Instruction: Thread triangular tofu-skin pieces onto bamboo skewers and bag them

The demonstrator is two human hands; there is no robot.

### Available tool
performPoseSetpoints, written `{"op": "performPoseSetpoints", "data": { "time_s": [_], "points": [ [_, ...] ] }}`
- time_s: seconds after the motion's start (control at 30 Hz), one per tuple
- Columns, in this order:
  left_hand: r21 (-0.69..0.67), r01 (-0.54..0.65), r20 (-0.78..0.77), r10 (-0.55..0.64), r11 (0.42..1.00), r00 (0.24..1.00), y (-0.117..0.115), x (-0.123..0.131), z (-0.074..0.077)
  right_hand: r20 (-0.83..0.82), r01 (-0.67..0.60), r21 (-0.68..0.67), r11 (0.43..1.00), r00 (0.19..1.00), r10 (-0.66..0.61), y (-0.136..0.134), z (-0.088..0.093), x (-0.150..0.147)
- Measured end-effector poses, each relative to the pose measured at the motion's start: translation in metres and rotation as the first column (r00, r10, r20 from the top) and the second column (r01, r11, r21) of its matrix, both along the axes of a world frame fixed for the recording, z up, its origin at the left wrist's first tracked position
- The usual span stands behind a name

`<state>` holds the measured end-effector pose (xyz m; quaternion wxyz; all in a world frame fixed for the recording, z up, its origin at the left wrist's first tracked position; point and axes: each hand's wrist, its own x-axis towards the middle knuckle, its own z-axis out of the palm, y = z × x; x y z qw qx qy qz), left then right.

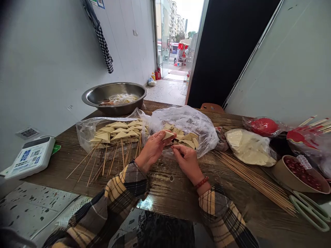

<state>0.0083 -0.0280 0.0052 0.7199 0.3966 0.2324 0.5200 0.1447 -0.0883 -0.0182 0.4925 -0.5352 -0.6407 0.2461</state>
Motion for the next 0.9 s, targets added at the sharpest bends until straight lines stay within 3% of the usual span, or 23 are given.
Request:
{"op": "performPoseSetpoints", "data": {
  "time_s": [0.27,0.4,0.5,0.6,0.7,0.77,0.9],
  "points": [
    [0.090,0.151,-0.133,-0.139,0.984,0.981,-0.009,0.015,-0.006,0.033,0.090,0.042,0.995,0.995,-0.091,0.003,0.007,0.007],
    [0.146,0.011,-0.245,0.026,0.989,0.969,0.000,0.007,-0.007,-0.095,0.191,0.033,0.981,0.978,-0.187,0.003,0.010,0.021],
    [0.272,-0.039,-0.432,0.158,0.962,0.888,0.008,0.001,-0.010,-0.191,0.290,0.033,0.957,0.941,-0.278,0.004,0.012,0.031],
    [0.459,0.105,-0.665,0.263,0.882,0.699,0.010,-0.001,-0.014,-0.227,0.328,0.036,0.944,0.923,-0.312,0.005,0.013,0.036],
    [0.575,0.280,-0.766,0.384,0.769,0.516,0.007,-0.001,-0.016,-0.243,0.297,0.037,0.954,0.929,-0.279,0.005,0.013,0.037],
    [0.561,0.392,-0.792,0.335,0.729,0.511,0.003,-0.001,-0.014,-0.251,0.279,0.034,0.960,0.932,-0.262,0.005,0.013,0.036],
    [0.469,0.602,-0.826,0.079,0.646,0.559,0.000,-0.004,-0.008,-0.256,0.279,0.035,0.960,0.931,-0.262,0.005,0.014,0.037]
  ]
}}
